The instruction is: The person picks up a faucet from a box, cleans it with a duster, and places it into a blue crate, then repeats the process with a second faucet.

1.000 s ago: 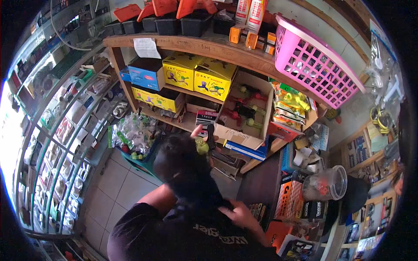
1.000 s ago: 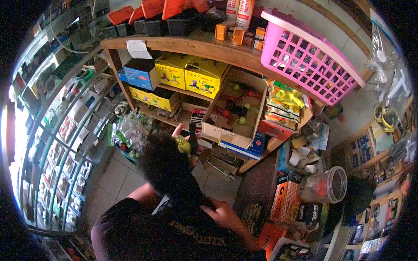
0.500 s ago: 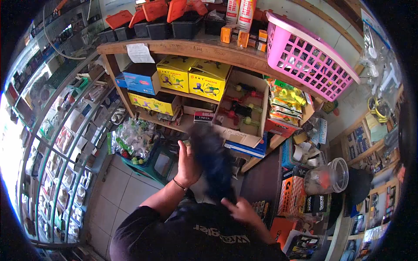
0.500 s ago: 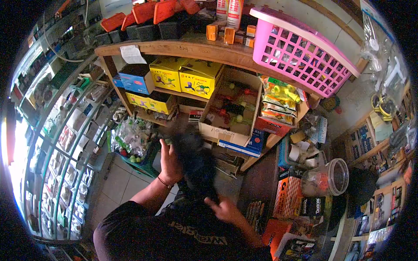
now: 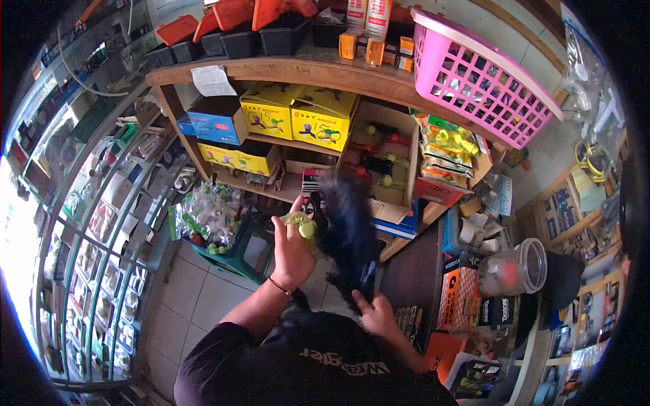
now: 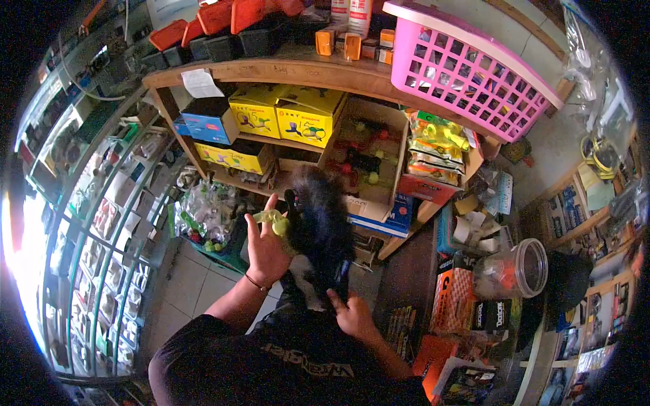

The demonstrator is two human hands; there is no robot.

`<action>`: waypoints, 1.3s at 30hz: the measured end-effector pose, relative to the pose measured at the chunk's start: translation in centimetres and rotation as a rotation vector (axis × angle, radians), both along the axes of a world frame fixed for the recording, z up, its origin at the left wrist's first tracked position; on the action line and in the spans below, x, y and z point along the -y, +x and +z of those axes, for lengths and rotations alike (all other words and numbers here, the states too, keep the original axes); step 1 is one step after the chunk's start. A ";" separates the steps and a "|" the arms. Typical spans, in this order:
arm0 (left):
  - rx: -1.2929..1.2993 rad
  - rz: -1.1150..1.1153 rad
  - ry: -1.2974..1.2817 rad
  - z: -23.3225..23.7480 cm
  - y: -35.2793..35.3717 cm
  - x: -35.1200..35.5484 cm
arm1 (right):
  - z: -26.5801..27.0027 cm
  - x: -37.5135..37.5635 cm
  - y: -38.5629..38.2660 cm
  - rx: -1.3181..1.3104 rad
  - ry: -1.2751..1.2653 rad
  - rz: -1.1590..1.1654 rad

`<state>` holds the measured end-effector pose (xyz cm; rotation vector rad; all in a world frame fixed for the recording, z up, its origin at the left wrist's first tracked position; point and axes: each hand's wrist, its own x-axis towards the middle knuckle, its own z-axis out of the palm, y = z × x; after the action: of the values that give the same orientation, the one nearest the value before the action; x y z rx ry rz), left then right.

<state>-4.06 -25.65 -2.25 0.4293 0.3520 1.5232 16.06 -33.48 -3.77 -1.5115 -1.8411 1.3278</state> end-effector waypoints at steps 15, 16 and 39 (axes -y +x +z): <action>-0.113 -0.077 -0.031 0.2 -0.1 -0.7 | -0.5 -1.1 -0.3 -0.114 0.278 0.252; 0.258 -0.072 -0.082 0.2 -0.1 -0.7 | 1.0 -1.7 -0.7 -0.075 -0.020 0.104; 0.073 -0.042 0.074 -2.9 -6.9 -4.6 | -1.7 -8.4 -3.3 -0.047 -0.019 0.562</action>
<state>-10.97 -21.06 -5.14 0.4356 0.2282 1.5103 12.75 -25.03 -5.43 -0.9857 -2.3264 1.5996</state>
